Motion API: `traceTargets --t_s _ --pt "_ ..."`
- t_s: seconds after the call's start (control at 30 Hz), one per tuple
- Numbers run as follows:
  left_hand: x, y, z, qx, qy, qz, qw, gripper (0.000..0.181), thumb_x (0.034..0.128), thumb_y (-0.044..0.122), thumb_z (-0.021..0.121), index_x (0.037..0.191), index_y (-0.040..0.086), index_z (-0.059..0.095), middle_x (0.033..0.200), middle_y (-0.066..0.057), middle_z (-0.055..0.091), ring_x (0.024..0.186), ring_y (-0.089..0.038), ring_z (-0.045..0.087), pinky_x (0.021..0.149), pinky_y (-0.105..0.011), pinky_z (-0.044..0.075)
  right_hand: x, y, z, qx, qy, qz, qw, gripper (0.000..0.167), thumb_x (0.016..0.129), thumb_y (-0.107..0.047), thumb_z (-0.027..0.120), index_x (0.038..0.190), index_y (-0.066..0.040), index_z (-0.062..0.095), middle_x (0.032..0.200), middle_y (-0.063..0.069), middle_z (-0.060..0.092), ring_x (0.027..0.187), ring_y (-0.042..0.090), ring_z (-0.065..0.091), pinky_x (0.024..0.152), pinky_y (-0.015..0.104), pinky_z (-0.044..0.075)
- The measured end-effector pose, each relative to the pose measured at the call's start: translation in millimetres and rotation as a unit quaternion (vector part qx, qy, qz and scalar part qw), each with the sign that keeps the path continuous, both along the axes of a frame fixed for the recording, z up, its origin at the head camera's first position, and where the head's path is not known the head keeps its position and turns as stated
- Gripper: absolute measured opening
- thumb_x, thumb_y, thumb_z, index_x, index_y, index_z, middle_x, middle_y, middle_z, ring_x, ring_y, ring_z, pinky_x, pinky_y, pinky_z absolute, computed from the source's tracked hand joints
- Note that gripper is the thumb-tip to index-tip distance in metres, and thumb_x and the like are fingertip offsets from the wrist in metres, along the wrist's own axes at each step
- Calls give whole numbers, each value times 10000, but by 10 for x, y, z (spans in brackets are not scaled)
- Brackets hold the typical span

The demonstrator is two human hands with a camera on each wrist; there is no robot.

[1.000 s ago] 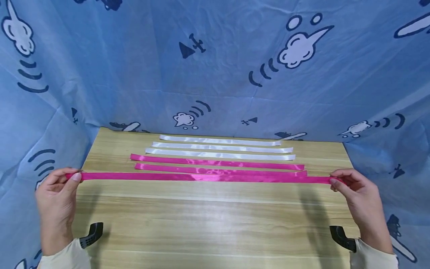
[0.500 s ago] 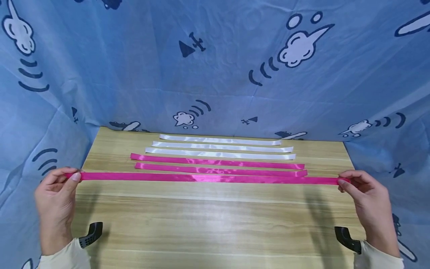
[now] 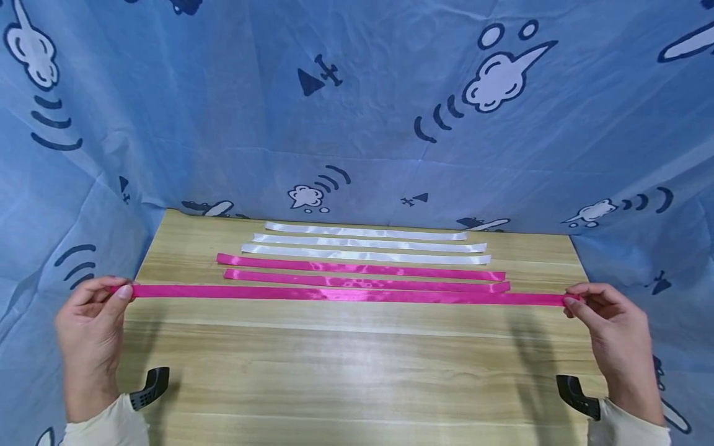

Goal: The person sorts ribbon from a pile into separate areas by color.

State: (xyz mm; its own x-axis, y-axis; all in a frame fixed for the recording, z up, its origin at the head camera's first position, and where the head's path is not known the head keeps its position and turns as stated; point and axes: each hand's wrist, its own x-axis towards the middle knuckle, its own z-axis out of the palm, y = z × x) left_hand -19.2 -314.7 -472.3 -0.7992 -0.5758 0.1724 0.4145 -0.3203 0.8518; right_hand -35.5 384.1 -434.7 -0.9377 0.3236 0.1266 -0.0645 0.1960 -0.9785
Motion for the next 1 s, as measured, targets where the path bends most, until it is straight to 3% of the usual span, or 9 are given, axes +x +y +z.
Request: traceTargets --t_s 0.23,0.43,0.7,0.83,1.0 --pt "-12 5 2 27 -111 71 9999 142 872 -281 611 962 -193 678 838 -160 757 728 -196 704 719 -220 601 -2 21 -33 -112 -94 -37 9999 168 941 140 658 1056 29 710 885 -52 742 704 68 656 694 109 548" --pt "-24 14 -9 -313 -660 251 9970 115 875 -205 691 986 -174 690 844 -116 755 717 -166 682 720 -188 593 -24 37 -98 0 -148 89 9999 187 949 140 645 1050 -1 715 876 -66 736 707 62 648 679 112 537" --pt "-74 14 -35 -582 -1199 371 9904 127 879 -191 697 988 -129 717 828 -64 746 722 -123 675 701 -160 570 -86 4 -153 202 -290 32 9994 222 956 144 620 1037 -43 709 890 -95 731 711 37 649 667 105 536" --pt "-114 0 -79 -951 -1808 304 9784 158 886 -156 717 1002 -53 746 857 -5 738 756 -81 666 706 -123 547 -138 -1 -213 965 -655 -130 9931 182 969 99 633 1050 -51 697 883 -172 698 703 5 637 662 97 525" --pt "-174 -22 -182 -1592 -2619 126 9518 192 905 -81 744 1021 71 763 856 80 725 760 -28 651 683 -86 522 -193 -19 -345 2024 -905 -216 9749 113 978 46 659 1026 -51 692 821 -256 639 670 -32 622 619 109 488"
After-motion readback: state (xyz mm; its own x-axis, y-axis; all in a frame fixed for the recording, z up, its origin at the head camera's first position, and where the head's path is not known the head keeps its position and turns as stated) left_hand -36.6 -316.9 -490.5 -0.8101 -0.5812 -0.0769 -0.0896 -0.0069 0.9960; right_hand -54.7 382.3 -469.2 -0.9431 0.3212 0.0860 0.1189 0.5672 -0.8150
